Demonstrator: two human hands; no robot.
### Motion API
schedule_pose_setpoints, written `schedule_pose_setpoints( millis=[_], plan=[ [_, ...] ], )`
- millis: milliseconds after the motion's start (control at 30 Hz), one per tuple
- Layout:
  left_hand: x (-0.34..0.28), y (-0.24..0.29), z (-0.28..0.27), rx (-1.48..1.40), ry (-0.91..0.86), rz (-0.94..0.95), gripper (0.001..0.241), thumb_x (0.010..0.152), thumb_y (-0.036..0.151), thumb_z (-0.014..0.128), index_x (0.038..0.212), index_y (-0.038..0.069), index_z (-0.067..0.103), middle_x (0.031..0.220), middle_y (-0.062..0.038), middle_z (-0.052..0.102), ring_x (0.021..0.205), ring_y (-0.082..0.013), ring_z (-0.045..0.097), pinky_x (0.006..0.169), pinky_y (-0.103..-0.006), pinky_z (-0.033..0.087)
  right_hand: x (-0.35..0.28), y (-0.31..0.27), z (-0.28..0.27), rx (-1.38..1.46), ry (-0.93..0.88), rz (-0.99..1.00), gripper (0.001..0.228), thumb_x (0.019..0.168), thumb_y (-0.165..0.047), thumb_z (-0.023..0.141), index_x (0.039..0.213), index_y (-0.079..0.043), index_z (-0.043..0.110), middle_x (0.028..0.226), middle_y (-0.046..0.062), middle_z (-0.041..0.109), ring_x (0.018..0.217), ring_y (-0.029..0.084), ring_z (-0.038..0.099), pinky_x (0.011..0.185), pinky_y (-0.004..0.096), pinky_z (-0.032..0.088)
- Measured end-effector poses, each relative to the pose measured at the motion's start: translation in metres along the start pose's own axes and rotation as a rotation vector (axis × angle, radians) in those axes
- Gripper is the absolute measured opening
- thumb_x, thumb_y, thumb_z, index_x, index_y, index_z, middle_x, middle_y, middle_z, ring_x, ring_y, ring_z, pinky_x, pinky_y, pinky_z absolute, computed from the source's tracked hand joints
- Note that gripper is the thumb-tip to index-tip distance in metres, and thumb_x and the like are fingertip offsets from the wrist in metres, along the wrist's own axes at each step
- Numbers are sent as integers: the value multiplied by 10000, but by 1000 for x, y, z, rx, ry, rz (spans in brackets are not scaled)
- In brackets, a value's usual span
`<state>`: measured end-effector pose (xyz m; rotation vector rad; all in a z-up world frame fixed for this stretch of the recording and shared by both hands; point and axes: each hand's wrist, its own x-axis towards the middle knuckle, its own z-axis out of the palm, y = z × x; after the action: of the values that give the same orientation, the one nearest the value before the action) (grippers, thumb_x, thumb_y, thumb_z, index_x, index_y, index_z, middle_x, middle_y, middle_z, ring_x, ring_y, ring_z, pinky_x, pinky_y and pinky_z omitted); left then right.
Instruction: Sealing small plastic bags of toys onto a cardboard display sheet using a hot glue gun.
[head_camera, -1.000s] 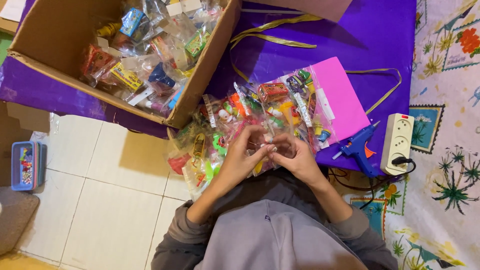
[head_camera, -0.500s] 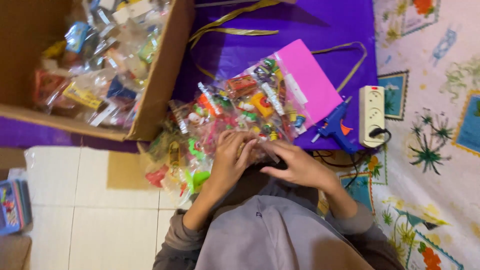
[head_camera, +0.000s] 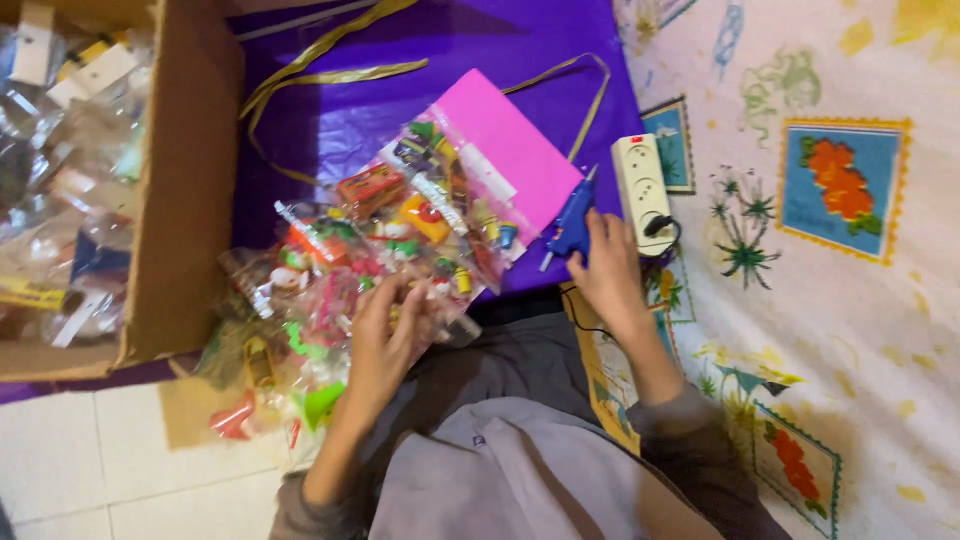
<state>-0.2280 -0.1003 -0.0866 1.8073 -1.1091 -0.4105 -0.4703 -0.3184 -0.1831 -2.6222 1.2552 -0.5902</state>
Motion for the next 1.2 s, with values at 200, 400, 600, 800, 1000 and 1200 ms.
schedule_pose_setpoints(
  millis=[200, 400, 600, 800, 1000, 1200],
  plan=[
    [15, 34, -26, 117, -127, 3, 215, 1024, 214, 621, 1169, 80, 707, 752, -155, 716, 828, -417, 682, 878, -526, 513, 0, 2, -6, 169, 86, 21, 526, 725, -72, 770, 1224, 38, 641, 1119, 167, 595, 1029, 363, 623, 888, 441, 534],
    [51, 49, -18, 318, -264, 164, 247, 1017, 268, 618, 1186, 107, 696, 735, -123, 708, 778, -375, 712, 757, -500, 505, 2, 8, -26, 591, 80, 77, 594, 652, -24, 830, 1221, -25, 660, 1093, 142, 658, 1018, 361, 672, 874, 407, 561],
    [77, 74, -31, 495, -439, 124, 266, 998, 297, 582, 1160, 109, 676, 796, -169, 734, 806, -411, 726, 800, -530, 510, 24, -19, -61, 778, 30, 246, 241, 830, -14, 727, 1060, -83, 717, 833, 114, 727, 704, 155, 633, 650, 292, 519],
    [111, 53, -9, 467, -529, 71, 287, 975, 336, 574, 1142, 140, 700, 928, -141, 752, 874, -430, 729, 779, -547, 538, 35, -15, -53, 749, -29, 305, 131, 827, -68, 764, 943, -120, 733, 654, 61, 667, 581, 120, 626, 562, 225, 492],
    [152, 8, 55, 579, -564, 312, 297, 975, 289, 543, 1080, 68, 712, 979, -171, 717, 837, -450, 737, 803, -528, 510, 39, -9, -38, 693, -34, 240, 172, 818, -137, 818, 965, -98, 737, 679, 145, 636, 618, 160, 563, 565, 288, 465],
    [196, -50, 113, 684, -612, 399, 328, 911, 251, 584, 1164, 99, 727, 946, -150, 734, 865, -406, 754, 841, -478, 432, 46, -8, -32, 619, -77, 125, 227, 828, -201, 887, 937, -88, 723, 699, 167, 660, 606, 231, 604, 567, 318, 473]
  ],
)
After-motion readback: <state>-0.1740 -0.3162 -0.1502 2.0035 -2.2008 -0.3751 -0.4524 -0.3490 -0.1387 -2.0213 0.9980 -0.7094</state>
